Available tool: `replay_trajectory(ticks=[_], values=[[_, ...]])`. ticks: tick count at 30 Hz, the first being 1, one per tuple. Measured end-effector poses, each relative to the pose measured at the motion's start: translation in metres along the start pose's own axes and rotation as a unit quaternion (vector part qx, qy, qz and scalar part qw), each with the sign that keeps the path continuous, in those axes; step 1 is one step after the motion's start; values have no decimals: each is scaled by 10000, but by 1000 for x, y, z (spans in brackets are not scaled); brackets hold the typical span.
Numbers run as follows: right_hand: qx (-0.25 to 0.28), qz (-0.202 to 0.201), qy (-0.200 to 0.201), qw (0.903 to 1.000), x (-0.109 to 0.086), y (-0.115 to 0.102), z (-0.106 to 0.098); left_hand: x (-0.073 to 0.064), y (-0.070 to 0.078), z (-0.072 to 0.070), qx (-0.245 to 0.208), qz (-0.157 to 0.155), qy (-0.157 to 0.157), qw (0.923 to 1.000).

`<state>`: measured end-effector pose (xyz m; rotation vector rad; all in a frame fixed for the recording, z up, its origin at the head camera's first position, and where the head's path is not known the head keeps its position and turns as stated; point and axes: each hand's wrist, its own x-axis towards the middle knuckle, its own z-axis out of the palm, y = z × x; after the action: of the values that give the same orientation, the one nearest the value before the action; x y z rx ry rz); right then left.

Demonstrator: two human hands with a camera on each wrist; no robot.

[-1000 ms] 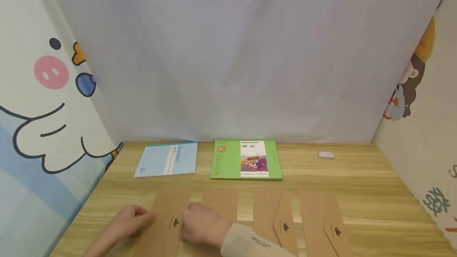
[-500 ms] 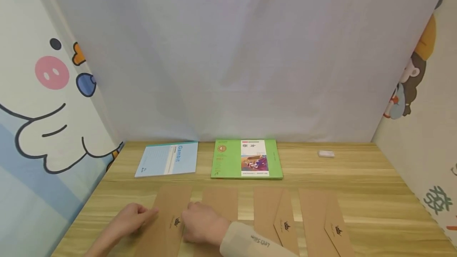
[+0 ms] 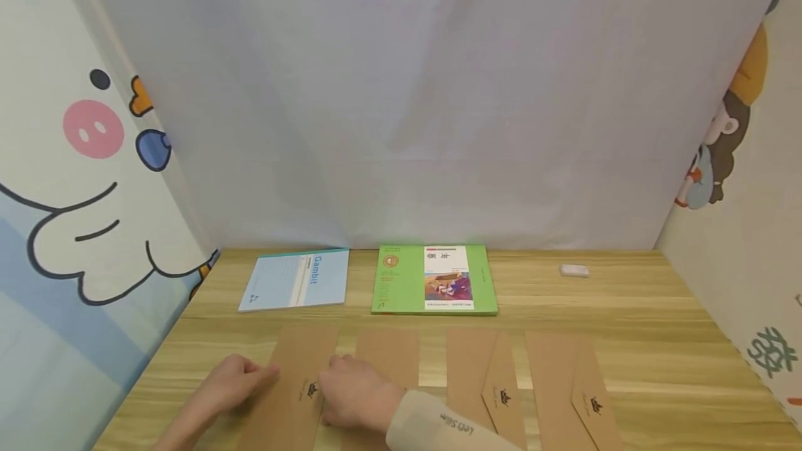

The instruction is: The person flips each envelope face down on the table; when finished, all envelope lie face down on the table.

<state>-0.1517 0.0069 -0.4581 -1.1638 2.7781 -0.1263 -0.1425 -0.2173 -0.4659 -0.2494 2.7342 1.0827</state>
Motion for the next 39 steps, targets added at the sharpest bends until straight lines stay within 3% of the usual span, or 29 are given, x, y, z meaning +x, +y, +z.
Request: replay_trajectory(ticks=[17,39], values=[[28,-25,-111,9999,0,1,-1,-3,2,-2,104,155,102,9998],[370,-87,-13,9993,0,4,0,-1,-4,-10,-368,-10,-135,9992]])
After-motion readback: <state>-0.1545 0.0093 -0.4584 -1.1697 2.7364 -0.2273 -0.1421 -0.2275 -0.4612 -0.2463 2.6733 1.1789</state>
